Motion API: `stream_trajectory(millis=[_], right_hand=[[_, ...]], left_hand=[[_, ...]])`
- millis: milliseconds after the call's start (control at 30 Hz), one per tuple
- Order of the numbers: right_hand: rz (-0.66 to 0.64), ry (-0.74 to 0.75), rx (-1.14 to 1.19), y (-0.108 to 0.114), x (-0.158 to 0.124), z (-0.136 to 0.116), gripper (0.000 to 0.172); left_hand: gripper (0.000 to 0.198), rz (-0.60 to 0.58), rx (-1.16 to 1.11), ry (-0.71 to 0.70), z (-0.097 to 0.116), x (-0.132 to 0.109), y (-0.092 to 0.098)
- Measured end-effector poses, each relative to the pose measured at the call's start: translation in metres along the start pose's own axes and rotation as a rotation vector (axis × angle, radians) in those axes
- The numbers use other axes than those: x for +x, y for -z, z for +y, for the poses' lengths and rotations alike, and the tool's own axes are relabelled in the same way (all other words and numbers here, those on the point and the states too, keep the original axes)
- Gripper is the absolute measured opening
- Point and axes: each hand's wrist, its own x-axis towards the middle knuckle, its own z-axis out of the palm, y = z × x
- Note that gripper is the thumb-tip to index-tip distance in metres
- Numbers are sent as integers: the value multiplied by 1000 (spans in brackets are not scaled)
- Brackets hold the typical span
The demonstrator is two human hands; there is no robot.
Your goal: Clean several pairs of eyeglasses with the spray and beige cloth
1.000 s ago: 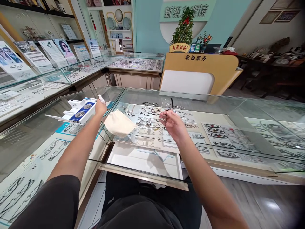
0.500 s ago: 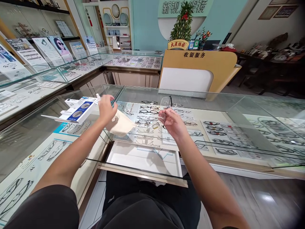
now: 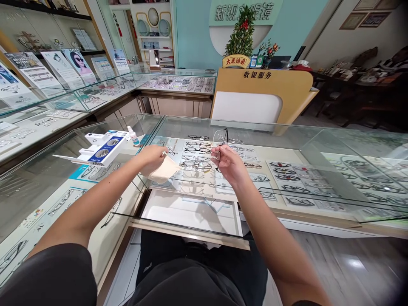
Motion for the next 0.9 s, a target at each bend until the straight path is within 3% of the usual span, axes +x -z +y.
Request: stream_trajectory(millis=[200,367,733,900], right_hand=[[-7,4,1,0,-1,-1,36],[-4,6,4,-1,-2,-3,39],[-6,11,3,-5,-3,-4,42],[-8,10,-9,-2,-2,-2,42]], left_hand=[[26,-51,48,-41,-6,23,5],[15,-54,12,-147,-10,27,14],[36,-111,15,-126,-19,35,18],[9,-108,35,-145,-14,37,22]])
